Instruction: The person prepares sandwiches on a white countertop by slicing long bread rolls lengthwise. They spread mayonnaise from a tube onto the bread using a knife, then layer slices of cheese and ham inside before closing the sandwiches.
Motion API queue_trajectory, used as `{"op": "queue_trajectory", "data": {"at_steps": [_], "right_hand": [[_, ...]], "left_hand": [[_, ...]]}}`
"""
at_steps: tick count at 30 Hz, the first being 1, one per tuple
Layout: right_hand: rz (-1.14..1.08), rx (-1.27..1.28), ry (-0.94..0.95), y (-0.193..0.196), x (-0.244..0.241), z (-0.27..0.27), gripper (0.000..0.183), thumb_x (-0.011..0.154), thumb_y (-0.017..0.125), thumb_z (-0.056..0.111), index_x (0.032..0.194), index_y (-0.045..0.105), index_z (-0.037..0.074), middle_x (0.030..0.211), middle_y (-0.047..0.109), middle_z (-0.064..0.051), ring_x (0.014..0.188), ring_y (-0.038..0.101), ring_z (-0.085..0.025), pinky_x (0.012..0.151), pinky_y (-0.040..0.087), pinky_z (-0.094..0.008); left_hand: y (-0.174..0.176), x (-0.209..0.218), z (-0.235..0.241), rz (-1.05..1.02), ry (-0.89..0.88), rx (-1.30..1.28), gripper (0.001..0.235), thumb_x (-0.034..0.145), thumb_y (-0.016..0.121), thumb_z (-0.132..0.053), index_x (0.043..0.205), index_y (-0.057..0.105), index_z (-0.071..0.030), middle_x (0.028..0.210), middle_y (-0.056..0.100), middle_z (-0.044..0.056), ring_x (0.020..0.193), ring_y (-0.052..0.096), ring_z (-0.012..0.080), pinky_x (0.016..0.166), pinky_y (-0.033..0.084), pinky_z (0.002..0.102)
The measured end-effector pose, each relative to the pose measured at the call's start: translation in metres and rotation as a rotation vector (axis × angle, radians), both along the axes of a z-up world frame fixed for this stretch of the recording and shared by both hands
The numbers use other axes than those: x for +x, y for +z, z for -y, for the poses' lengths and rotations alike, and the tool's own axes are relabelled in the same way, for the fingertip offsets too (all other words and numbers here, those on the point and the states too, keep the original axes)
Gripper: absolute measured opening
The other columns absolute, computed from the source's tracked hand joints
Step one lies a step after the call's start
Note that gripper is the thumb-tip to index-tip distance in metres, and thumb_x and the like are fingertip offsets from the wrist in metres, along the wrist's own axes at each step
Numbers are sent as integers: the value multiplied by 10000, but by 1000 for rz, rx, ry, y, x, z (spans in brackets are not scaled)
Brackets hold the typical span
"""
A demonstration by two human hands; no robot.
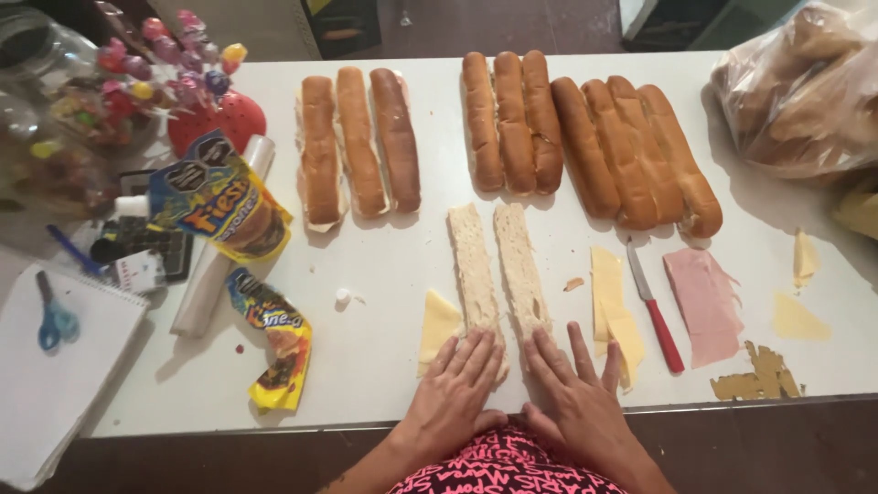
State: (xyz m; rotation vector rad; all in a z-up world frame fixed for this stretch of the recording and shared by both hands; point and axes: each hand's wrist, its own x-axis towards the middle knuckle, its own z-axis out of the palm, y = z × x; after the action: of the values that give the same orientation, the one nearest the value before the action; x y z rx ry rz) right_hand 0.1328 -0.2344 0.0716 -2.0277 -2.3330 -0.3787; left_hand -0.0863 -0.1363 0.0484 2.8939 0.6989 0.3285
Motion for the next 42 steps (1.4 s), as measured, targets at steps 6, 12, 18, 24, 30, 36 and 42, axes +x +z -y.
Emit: {"op": "queue_trajectory", "data": {"at_steps": [6, 12, 18, 24, 30, 36, 42], "right_hand": [[-413, -50, 31, -3, 13, -2, 822, 932, 552, 509, 1645, 242, 242, 1728, 173, 45, 1620, -39, -342, 1189, -41, -694], [-502, 239, 0, -16, 26, 9, 875, 794, 710, 418, 1582, 404, 194, 1735, 268, -94, 1653, 123, -409, 1251, 136, -619], [-468, 574, 53, -65, 54, 8, 804, 748, 713, 467, 1405, 635, 10, 1562, 543, -296, 1558, 421, -537, 1279, 372, -591], [-570, 416, 35, -42, 44, 4, 861, 731, 729, 383, 1508, 506, 89, 1671, 386, -259, 1624, 267, -512, 1326, 239, -584], [-535, 315, 76, -5, 24, -1, 760, 823, 735, 290, 1518, 461, 152, 1698, 302, -172, 1601, 242, -452, 1280, 243, -547], [-771, 190, 92, 25, 16, 8, 624, 890, 747, 165, 1475, 532, 126, 1664, 305, -177, 1578, 239, -396, 1247, 258, -545], [-1246, -24, 29, 110, -4, -17, 687, 909, 762, 213, 1507, 452, 76, 1636, 386, -171, 1525, 372, -304, 1203, 329, -488]], "left_hand": [[33, -3, -21, 167, -15, -239, 761, 925, 689, -471, 1487, 470, -6, 1556, 468, 211, 1448, 417, 355, 1190, 259, 545], [28, -57, -61, 305, 464, 209, 659, 909, 715, -382, 1448, 544, -42, 1503, 531, 195, 1401, 476, 400, 1154, 371, 523], [55, -141, -76, 150, 1216, 210, 1086, 714, 819, -676, 1443, 456, 42, 1415, 537, 242, 1302, 519, 380, 1034, 455, 485], [19, -156, -61, 54, 1331, 46, 634, 648, 825, -576, 1035, 649, -105, 929, 664, 163, 830, 671, 391, 674, 556, 526], [35, -170, -60, 182, 1318, -312, 265, 828, 713, -386, 1009, 742, -195, 1008, 769, 98, 977, 706, 357, 816, 531, 482], [17, -184, -44, 259, 1082, -119, 457, 770, 574, -268, 1175, 763, -360, 741, 656, 203, 773, 611, 458, 743, 495, 527], [29, -107, -63, 89, 863, -382, 104, 625, 569, -242, 595, 503, -168, 564, 550, 76, 531, 544, 311, 563, 340, 499]]}}
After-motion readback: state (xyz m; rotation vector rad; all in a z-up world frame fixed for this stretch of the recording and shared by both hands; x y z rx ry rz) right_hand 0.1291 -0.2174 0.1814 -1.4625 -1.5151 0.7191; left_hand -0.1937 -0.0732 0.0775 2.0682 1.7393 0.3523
